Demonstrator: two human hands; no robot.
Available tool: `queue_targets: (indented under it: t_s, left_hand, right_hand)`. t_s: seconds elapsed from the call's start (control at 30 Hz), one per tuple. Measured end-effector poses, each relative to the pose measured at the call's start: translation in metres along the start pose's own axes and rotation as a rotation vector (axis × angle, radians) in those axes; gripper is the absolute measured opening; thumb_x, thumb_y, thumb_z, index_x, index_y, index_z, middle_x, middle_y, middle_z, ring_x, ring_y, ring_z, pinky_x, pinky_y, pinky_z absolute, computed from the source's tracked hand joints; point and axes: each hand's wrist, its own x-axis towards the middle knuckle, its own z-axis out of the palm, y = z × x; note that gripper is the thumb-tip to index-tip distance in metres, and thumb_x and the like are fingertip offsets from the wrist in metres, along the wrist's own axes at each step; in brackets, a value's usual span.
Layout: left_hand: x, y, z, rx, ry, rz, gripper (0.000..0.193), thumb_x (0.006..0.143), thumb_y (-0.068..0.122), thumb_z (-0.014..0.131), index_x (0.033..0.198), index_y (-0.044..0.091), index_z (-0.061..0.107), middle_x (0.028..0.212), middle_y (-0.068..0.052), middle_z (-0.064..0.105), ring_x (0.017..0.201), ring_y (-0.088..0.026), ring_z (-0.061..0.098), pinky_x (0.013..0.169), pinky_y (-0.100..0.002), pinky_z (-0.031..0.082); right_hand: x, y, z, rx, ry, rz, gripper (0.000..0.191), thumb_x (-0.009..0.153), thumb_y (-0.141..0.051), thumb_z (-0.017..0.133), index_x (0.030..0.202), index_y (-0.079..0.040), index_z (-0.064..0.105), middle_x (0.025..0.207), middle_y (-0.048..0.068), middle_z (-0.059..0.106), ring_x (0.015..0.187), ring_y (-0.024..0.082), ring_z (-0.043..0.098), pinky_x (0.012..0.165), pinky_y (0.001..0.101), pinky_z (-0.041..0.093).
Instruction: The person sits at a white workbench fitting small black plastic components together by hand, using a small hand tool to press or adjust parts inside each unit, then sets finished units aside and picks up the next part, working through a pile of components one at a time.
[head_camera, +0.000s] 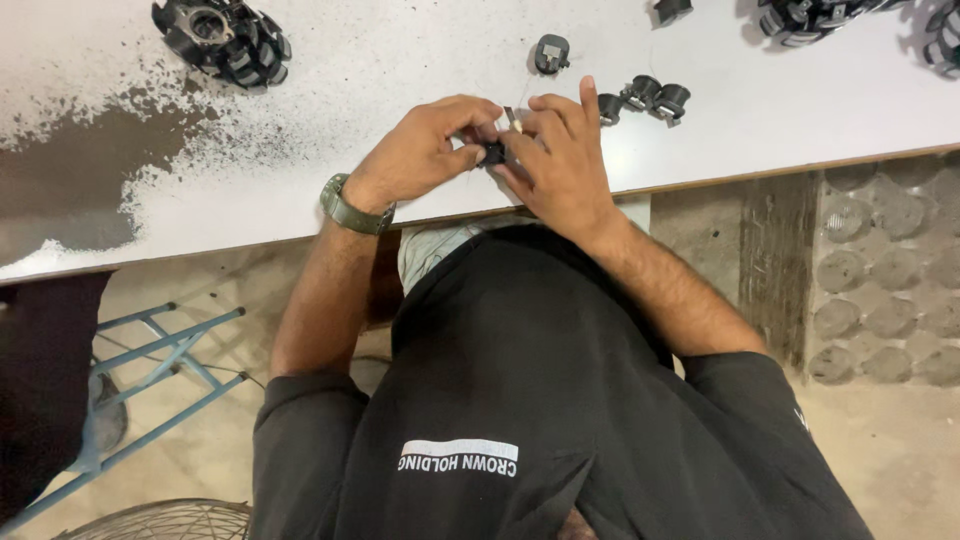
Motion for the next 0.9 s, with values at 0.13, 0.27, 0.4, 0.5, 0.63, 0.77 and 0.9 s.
queue_targets:
  t_s: [0.13, 0.27, 0.4, 0.5, 0.63, 0.77, 0.9]
  left_hand:
    - [-0.014, 0.005, 0.001, -0.02, 0.077, 0.057, 0.044, 0.09, 0.002, 0.061, 0.133, 0.01, 0.064, 0.145, -0.011, 0.056, 0.12, -0.023, 0.066, 0.091, -0.035, 0.057]
    - [-0.024, 0.007, 0.021, 0.269, 0.217, 0.175, 0.046, 0.083, 0.013, 0.082, 0.127, 0.006, 0.069, 0.143, -0.013, 0.057, 0.132, -0.034, 0.052, 0.105, -0.045, 0.047]
    - [-0.016, 0.005, 0.044, 0.208, 0.324, 0.141, 0.022, 0.091, 0.014, 0.082, 0.112, 0.012, 0.077, 0.143, -0.003, 0.063, 0.14, -0.029, 0.052, 0.114, -0.045, 0.045]
    - [-0.021, 0.003, 0.052, 0.114, 0.355, 0.148, 0.014, 0.094, 0.011, 0.079, 0.107, 0.014, 0.077, 0.144, -0.002, 0.063, 0.144, -0.029, 0.051, 0.117, -0.044, 0.046]
    - [-0.039, 0.004, 0.051, 0.28, 0.374, 0.201, 0.013, 0.091, 0.011, 0.081, 0.103, 0.013, 0.077, 0.144, -0.005, 0.061, 0.145, -0.032, 0.047, 0.117, -0.047, 0.041]
    - [-0.052, 0.011, 0.049, 0.375, 0.364, 0.2, 0.023, 0.085, 0.016, 0.084, 0.104, 0.011, 0.073, 0.147, -0.009, 0.057, 0.146, -0.034, 0.045, 0.119, -0.051, 0.037]
    - [-0.056, 0.018, 0.053, 0.366, 0.42, 0.202, 0.044, 0.081, 0.03, 0.088, 0.114, 0.008, 0.07, 0.144, -0.013, 0.052, 0.144, -0.036, 0.042, 0.119, -0.057, 0.032]
  right_hand:
    - [-0.003, 0.003, -0.004, 0.013, -0.016, 0.009, 0.04, 0.084, -0.024, 0.094, 0.112, -0.007, 0.071, 0.116, 0.009, 0.056, 0.129, 0.032, 0.05, 0.126, 0.0696, 0.015]
    - [-0.012, 0.001, -0.008, 0.014, -0.017, 0.012, 0.038, 0.084, -0.024, 0.092, 0.109, -0.006, 0.07, 0.117, 0.01, 0.058, 0.128, 0.032, 0.05, 0.124, 0.0699, 0.014]
    - [-0.014, -0.001, -0.006, -0.002, 0.006, 0.014, 0.034, 0.084, -0.023, 0.091, 0.106, -0.006, 0.071, 0.113, 0.01, 0.058, 0.126, 0.032, 0.051, 0.125, 0.0691, 0.013]
    - [-0.017, -0.003, -0.006, 0.002, 0.014, 0.061, 0.032, 0.084, -0.023, 0.091, 0.103, -0.006, 0.071, 0.113, 0.01, 0.058, 0.126, 0.032, 0.051, 0.126, 0.0693, 0.012]
    - [-0.019, -0.002, -0.006, -0.003, 0.027, 0.091, 0.033, 0.087, -0.025, 0.092, 0.102, -0.006, 0.07, 0.114, 0.012, 0.057, 0.125, 0.033, 0.05, 0.125, 0.0697, 0.011]
    - [-0.02, -0.006, -0.009, 0.017, 0.027, 0.111, 0.036, 0.085, -0.026, 0.093, 0.107, -0.006, 0.074, 0.112, 0.012, 0.057, 0.125, 0.034, 0.05, 0.124, 0.0689, 0.01]
    - [-0.027, -0.01, -0.018, 0.065, 0.106, 0.106, 0.024, 0.09, -0.013, 0.088, 0.108, -0.008, 0.074, 0.106, 0.009, 0.058, 0.123, 0.033, 0.054, 0.128, 0.0642, 0.012]
